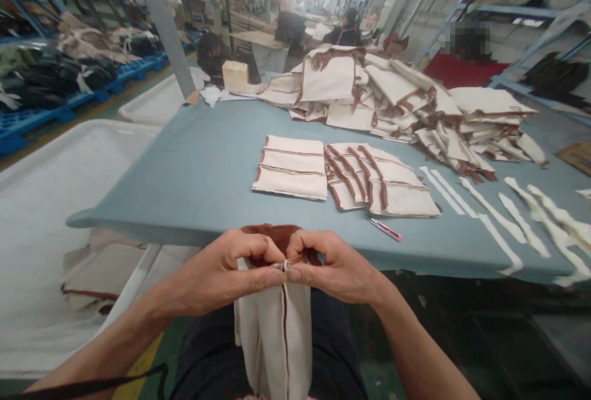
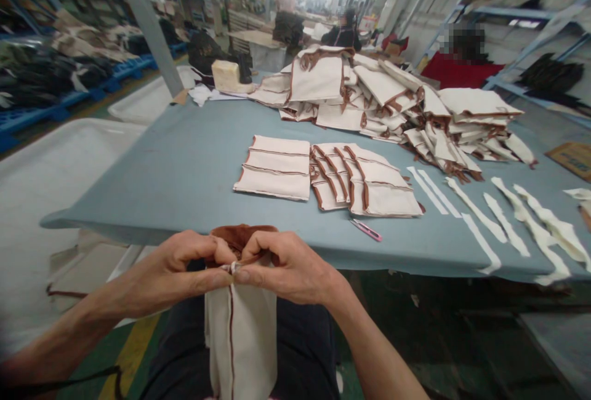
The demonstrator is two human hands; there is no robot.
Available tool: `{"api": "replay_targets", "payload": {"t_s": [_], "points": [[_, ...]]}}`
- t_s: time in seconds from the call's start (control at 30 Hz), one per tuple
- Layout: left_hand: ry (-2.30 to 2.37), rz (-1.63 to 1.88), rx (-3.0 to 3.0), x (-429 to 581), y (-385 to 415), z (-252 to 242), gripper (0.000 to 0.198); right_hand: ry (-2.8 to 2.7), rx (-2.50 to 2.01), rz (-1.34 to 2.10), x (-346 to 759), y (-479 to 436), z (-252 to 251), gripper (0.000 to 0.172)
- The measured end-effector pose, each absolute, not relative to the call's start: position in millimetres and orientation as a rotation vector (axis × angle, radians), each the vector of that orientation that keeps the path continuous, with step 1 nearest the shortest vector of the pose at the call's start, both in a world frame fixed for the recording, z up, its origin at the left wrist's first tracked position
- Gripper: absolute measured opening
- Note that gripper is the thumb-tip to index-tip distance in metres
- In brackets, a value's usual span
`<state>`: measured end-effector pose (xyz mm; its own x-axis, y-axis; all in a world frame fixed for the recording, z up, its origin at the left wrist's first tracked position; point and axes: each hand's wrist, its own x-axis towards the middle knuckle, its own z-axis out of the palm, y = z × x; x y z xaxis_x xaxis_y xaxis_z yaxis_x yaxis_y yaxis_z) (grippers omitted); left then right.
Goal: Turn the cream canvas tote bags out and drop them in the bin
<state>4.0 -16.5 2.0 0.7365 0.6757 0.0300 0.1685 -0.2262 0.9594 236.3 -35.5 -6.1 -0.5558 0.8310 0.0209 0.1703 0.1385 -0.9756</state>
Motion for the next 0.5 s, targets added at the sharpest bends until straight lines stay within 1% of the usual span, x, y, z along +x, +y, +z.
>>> {"api": "replay_targets", "payload": {"t_s": [0.1, 0.2, 0.4, 0.5], "points": [[0.674, 0.519, 1.783, 1.9, -14.7, 0.1, 0.026, -1.830, -0.945, 1.462, 236.7, -36.6, -7.1, 0.030], [0.690, 0.504, 1.774, 1.5, -12.6, -0.8, 0.028, -1.866, -0.972, 1.424, 237.8, -39.0, -4.5, 0.024], [0.761, 0.506, 1.809, 5.5, -15.2, 0.5, 0.028, -1.916, -1.026, 1.358, 238.8, -40.7, -1.6, 0.020], [0.850, 0.554, 1.848, 10.2, -21.6, 4.4, 0.023, -1.929, -1.058, 1.326, 238.0, -41.3, -2.1, 0.019]]}}
